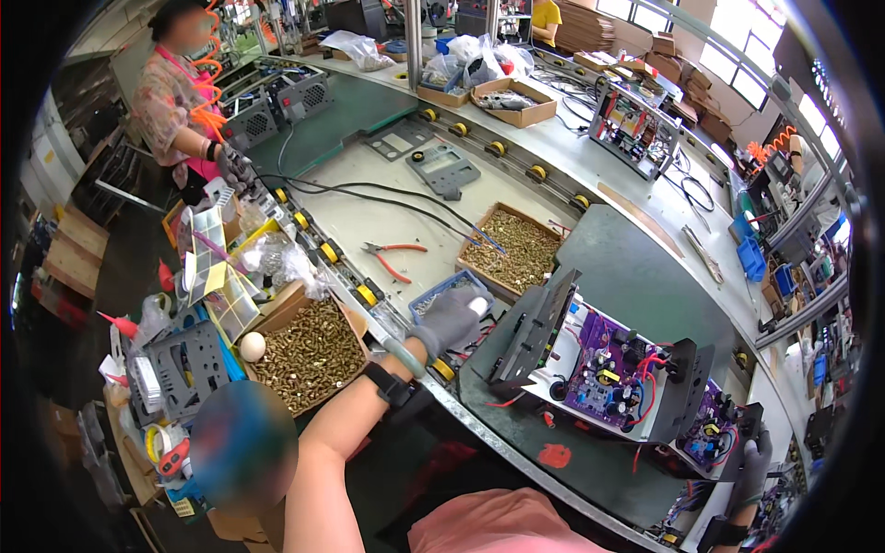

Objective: Assemble and wire internal components for an industrial inverter unit on an assembly line.

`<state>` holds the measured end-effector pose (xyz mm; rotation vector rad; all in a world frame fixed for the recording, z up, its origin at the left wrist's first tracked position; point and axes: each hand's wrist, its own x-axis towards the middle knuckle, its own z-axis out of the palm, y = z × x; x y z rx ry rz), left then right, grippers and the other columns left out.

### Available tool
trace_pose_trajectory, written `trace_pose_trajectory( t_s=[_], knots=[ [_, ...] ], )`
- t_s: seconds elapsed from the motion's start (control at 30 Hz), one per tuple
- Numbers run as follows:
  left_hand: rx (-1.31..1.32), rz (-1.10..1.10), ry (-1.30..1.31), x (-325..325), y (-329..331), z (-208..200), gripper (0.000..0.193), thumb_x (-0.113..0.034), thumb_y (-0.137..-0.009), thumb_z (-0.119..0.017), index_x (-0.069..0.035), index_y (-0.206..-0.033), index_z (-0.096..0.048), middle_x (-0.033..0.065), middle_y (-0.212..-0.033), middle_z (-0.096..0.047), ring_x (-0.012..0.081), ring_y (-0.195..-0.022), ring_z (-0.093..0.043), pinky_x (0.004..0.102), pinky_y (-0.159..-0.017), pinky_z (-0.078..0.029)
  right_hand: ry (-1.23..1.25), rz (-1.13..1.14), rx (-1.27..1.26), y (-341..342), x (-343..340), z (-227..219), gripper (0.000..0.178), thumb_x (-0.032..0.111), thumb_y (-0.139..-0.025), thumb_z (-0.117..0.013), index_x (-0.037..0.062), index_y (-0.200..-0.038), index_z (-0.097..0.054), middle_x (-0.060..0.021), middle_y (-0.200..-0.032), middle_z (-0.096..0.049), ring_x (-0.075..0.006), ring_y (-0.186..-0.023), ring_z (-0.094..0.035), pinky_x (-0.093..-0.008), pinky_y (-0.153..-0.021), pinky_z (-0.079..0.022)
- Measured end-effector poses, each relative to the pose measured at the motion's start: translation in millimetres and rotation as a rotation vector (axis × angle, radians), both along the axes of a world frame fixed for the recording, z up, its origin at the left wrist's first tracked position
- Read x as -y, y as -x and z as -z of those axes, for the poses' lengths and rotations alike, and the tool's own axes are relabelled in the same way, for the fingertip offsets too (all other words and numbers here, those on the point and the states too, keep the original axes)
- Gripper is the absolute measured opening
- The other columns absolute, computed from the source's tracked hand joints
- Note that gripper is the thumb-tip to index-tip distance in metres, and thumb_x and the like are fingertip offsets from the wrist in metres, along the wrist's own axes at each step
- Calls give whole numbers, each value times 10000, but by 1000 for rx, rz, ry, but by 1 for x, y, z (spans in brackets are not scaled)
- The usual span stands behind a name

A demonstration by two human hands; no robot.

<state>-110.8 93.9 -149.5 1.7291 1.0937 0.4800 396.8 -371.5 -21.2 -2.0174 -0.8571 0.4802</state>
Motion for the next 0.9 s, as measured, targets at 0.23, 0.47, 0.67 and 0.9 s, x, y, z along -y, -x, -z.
trace_pose_trajectory(
  t_s=[0.23, 0.47, 0.67, 0.9],
  knots=[
    [153, -145, -449, 57, -43, 42, 307, -168, -898, -584, -116, -1179, -696, 157, -990, -714, 340, -978, -673, 429, -847, -526, 78, 88, 142, 7, -2, -2, 464, 8, -868, -403, -31, -1302, -565, -58, -1154, -636, -146, -1025, -586, -278, -928, -466],
    [159, -140, -192, 93, -67, 43, 333, -144, -938, -518, -94, -1239, -652, 168, -1195, -673, 359, -1078, -653, 412, -943, -512, 77, 179, 67, -21, 22, 2, 534, -11, -829, -416, -56, -1349, -528, -96, -1186, -625, -172, -1043, -598, -294, -932, -482],
    [173, 3, -198, 131, -97, 37, 374, -211, -920, -589, -107, -1279, -616, 152, -1220, -638, 366, -1065, -644, 446, -931, -517, 71, 227, 114, -59, 75, 7, 472, 70, -848, -448, -49, -1287, -572, -75, -1119, -641, -168, -962, -599, -302, -881, -487],
    [-174, -136, -603, 15, -137, 28, 292, -265, -834, -693, -90, -1067, -676, 156, -1035, -671, 363, -970, -657, 445, -838, -514, -94, 240, 1, -59, 85, 13, 383, 154, -839, -528, -38, -1153, -637, -14, -982, -642, -119, -846, -556, -263, -789, -462]
  ],
)
